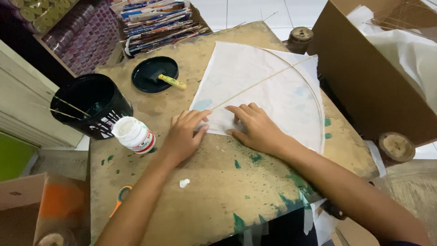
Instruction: Assembling a kite by applying glue to the paper edges and folding them over the bamboo frame.
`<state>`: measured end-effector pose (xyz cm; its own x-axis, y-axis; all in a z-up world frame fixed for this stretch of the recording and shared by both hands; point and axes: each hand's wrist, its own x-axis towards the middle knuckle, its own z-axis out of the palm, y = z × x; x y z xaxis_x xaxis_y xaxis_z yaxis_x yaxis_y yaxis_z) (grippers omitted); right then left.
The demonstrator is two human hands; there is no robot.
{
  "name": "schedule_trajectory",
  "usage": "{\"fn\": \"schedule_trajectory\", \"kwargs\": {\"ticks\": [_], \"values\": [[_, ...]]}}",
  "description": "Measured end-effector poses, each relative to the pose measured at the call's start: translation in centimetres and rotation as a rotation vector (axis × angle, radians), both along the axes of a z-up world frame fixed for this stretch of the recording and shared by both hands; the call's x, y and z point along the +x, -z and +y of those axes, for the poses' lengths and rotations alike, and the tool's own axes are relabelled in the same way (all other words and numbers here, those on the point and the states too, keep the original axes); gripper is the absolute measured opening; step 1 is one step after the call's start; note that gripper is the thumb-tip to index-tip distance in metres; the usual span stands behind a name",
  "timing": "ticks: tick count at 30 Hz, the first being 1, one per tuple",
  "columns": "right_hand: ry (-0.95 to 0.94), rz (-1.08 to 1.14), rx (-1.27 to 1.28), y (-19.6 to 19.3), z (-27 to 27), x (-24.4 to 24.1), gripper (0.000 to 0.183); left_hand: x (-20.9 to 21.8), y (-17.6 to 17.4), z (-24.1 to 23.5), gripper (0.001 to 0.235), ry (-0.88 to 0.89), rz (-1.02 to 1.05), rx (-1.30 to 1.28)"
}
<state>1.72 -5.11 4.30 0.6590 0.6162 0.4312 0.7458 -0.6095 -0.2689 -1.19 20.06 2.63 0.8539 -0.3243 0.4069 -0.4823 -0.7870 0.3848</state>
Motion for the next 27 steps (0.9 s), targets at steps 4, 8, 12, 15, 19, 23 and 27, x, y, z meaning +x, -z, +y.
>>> {"fn": "schedule_trajectory", "kwargs": {"ticks": [4, 8, 12, 15, 19, 23, 27], "values": [[-0.018, -0.012, -0.019, -0.2, -0.1, -0.2, 0.06, -0.9, -0.9, 0.3, 0.043, -0.017, -0.056, -0.019], [-0.036, 0.026, -0.019, -0.7, -0.3, -1.0, 0.055, -1.3, -1.0, 1.2, 0.039, -0.046, -0.046, -0.036], [-0.069, 0.053, 0.011, -1.4, -0.2, -1.7, 0.054, -1.6, -1.0, 2.7, 0.042, -0.062, -0.041, -0.049], [-0.073, 0.053, 0.022, -1.8, -0.4, -2.1, 0.051, -2.0, -2.2, 2.7, 0.038, -0.08, 0.042, -0.149], [-0.091, 0.075, 0.033, -2.1, -0.5, -2.5, 0.05, -1.7, -1.2, 3.4, 0.04, -0.058, 0.024, -0.124], [-0.125, 0.109, 0.054, -2.8, -0.5, -3.0, 0.047, -1.7, -0.6, 3.1, 0.043, -0.073, 0.097, -0.167], [-0.171, 0.144, 0.067, -3.3, -0.5, -3.3, 0.044, -3.3, -2.6, 1.8, 0.051, -0.016, 0.246, -0.168]]}}
